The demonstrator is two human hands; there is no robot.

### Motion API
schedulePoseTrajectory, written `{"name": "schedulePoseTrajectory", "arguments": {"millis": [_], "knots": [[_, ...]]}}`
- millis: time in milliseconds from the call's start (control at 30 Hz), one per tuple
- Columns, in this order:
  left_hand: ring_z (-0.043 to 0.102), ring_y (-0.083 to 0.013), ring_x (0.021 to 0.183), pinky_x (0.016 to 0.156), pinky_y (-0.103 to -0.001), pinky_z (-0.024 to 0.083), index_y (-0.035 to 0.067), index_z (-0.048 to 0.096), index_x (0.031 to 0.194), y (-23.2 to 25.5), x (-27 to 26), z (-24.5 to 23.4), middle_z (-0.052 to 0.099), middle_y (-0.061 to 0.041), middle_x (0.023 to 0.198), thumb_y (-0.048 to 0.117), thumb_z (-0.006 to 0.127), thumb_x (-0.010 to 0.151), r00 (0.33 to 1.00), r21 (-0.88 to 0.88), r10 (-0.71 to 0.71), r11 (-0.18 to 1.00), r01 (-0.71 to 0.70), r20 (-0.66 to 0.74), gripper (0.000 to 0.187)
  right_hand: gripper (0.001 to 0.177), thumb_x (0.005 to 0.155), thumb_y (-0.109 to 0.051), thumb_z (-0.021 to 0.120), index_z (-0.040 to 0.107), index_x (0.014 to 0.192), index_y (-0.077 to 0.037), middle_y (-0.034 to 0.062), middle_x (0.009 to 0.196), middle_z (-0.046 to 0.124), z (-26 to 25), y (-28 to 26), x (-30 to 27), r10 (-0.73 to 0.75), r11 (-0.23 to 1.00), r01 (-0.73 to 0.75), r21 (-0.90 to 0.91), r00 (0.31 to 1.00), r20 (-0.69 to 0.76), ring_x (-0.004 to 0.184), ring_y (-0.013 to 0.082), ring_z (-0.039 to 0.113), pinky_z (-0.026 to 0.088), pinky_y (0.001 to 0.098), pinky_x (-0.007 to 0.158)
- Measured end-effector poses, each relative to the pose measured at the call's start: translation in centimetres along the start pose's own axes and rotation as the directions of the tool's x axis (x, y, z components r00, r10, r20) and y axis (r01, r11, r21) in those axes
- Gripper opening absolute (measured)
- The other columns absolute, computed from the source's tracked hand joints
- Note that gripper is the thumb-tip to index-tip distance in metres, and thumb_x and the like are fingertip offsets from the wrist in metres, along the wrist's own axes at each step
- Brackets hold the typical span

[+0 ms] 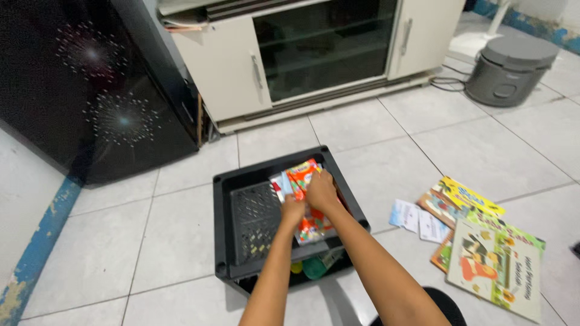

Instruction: The person sits on the floor and removes various items from a black plastic crate, including books, packaged snacks, face masks, small bottles, and pouches. They place the items on the floor and then separate the crate into two stacked trays.

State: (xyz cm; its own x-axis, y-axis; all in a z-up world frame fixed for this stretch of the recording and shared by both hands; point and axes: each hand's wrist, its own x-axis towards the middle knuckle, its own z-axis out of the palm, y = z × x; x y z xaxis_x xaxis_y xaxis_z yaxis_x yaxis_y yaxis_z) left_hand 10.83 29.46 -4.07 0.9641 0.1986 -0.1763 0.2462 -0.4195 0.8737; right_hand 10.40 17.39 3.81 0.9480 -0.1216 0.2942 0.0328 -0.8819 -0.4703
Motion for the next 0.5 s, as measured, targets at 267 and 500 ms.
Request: {"name": "schedulePoseTrajectory", "arguments": {"millis": [267, 500], "knots": [[0.067, -0.0433, 0.107, 0.093, -0.048, 0.053, -0.001, 0.065, 0.117, -2.9, 1.9, 1.5, 0.069, -0.029, 0.111, 0.023, 0.070, 0.080, 0.984, 0.089, 0.148, 0.986, -0.139, -0.095, 0.045, 0.071, 0.073, -0.034, 0.086, 0.051, 0.121, 0.004, 0.0272, 0.125, 0.057, -0.3, -2.5, 0.9, 0.254, 0.967, -0.254, -0.007, 0.964, 0.073, 0.117, 0.0429, 0.056, 0.048, 0.0495, 0.100], [0.058, -0.0421, 0.113, 0.099, -0.051, 0.045, 0.001, 0.064, 0.119, 5.9, -4.4, 0.0, 0.065, -0.024, 0.114, 0.012, 0.070, 0.083, 0.812, 0.107, 0.500, 0.864, -0.492, -0.301, 0.038, 0.041, 0.088, -0.016, 0.072, 0.055, 0.123, -0.003, 0.0214, 0.113, 0.073, -3.8, 2.9, 0.3, 0.330, 0.729, -0.088, 0.679, 0.914, -0.237, 0.104, 0.0309, 0.072, 0.056, 0.0419, 0.089]]}}
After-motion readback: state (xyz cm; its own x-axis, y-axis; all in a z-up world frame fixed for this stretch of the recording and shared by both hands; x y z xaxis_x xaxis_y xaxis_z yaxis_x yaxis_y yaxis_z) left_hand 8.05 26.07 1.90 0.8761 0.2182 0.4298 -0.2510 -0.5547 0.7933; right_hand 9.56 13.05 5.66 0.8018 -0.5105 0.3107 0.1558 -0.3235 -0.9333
